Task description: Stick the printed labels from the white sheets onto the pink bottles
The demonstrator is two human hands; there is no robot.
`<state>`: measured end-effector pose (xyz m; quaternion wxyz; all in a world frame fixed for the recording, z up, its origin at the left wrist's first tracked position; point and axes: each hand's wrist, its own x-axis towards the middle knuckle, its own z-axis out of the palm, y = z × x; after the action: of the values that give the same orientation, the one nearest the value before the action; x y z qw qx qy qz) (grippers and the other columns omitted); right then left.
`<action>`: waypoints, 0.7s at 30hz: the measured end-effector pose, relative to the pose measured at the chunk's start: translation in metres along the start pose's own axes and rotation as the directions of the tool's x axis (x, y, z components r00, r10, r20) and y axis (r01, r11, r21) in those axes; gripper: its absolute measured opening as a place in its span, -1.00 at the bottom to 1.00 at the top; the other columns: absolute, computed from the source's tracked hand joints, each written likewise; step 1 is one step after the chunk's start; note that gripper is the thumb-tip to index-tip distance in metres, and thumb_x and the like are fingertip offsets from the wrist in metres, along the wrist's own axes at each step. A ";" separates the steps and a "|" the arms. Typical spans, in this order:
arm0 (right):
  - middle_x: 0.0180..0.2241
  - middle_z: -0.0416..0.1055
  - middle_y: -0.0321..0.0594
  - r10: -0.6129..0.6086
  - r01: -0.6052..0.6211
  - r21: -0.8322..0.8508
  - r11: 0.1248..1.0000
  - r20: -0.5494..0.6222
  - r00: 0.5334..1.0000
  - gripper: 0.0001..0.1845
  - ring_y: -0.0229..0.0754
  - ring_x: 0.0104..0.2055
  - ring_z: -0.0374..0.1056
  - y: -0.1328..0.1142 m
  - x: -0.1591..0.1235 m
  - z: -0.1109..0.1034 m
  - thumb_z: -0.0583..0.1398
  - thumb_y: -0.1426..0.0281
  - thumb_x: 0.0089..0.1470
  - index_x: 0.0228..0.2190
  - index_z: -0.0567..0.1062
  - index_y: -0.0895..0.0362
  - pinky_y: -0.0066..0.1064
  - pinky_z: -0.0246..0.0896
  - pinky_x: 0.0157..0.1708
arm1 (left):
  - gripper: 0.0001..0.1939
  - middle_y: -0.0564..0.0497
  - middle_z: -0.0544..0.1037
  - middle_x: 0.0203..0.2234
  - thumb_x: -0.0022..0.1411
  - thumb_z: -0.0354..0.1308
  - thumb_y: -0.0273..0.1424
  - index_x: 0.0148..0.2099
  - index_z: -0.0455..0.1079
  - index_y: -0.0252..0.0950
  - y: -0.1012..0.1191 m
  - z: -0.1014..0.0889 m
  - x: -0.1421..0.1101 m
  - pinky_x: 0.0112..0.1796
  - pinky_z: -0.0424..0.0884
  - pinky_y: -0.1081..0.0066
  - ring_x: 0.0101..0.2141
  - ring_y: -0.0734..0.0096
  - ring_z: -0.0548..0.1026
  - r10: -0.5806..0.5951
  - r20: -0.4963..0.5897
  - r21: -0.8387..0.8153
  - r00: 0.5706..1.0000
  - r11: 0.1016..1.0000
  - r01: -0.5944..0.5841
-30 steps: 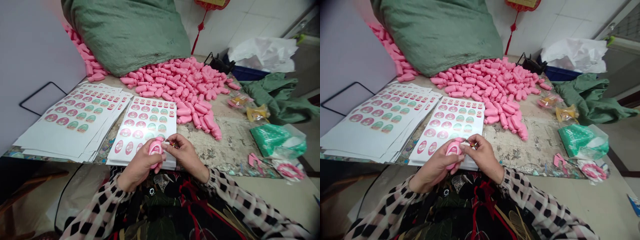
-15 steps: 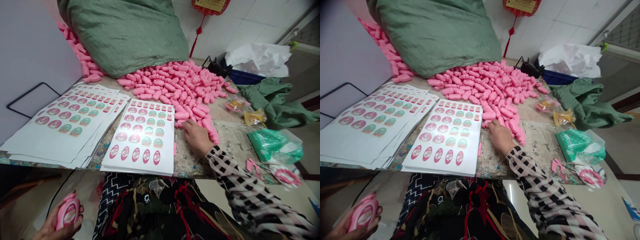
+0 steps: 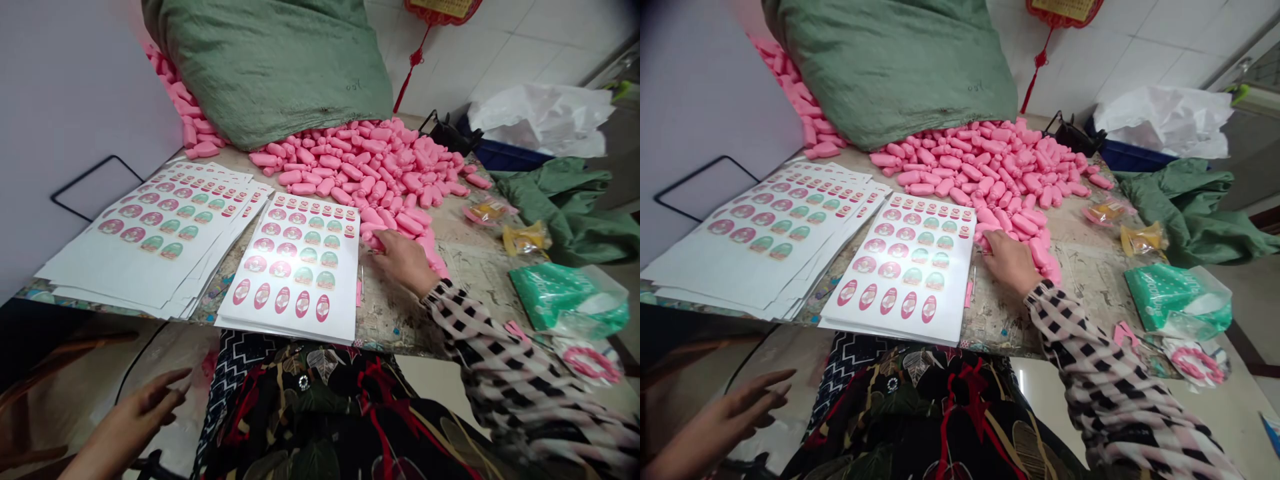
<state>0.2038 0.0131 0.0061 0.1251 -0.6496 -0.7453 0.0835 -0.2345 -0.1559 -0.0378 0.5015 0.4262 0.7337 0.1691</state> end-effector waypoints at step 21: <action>-0.28 0.34 -0.19 -0.066 0.042 0.272 0.961 0.083 0.994 -0.71 -0.15 -0.20 0.29 -0.064 -0.080 0.030 0.00 0.28 0.21 -0.20 0.48 0.05 -0.34 0.15 -0.23 | -0.86 0.06 0.47 -0.41 0.13 0.13 -0.27 -0.31 0.36 -0.22 0.148 0.115 0.014 -0.29 0.26 0.37 -0.34 0.34 0.41 0.564 0.031 0.119 0.825 0.818 -0.564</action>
<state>0.1442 -0.0743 -0.0100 0.1805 -0.6013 -0.7493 0.2105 -0.0675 -0.0796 0.0036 0.4000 0.6536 0.5851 0.2657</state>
